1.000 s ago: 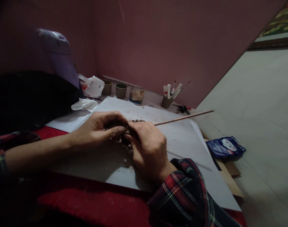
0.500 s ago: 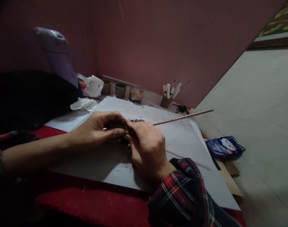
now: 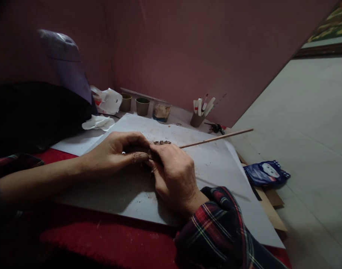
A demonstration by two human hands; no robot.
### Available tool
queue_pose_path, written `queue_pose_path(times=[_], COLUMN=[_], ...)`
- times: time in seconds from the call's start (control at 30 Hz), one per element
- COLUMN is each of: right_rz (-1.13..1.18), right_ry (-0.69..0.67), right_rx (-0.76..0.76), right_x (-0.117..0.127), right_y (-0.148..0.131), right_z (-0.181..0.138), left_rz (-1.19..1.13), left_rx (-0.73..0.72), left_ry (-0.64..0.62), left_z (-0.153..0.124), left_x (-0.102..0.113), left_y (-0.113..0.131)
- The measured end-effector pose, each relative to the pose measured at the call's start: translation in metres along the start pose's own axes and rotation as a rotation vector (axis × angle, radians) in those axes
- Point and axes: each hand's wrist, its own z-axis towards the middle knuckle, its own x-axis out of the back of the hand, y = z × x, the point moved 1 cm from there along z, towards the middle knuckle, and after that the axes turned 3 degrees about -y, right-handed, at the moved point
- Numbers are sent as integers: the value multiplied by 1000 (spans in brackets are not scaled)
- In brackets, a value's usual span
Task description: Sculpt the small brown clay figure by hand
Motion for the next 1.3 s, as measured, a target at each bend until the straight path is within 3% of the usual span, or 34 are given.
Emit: queue_pose_path(times=[1.3], right_rz=[-60], right_ry=[-49], right_rx=[38], right_x=[3], right_y=[-5], right_z=[4], left_rz=[134], left_rx=[17], left_ry=[4], left_z=[-1], left_x=[1], left_y=[1])
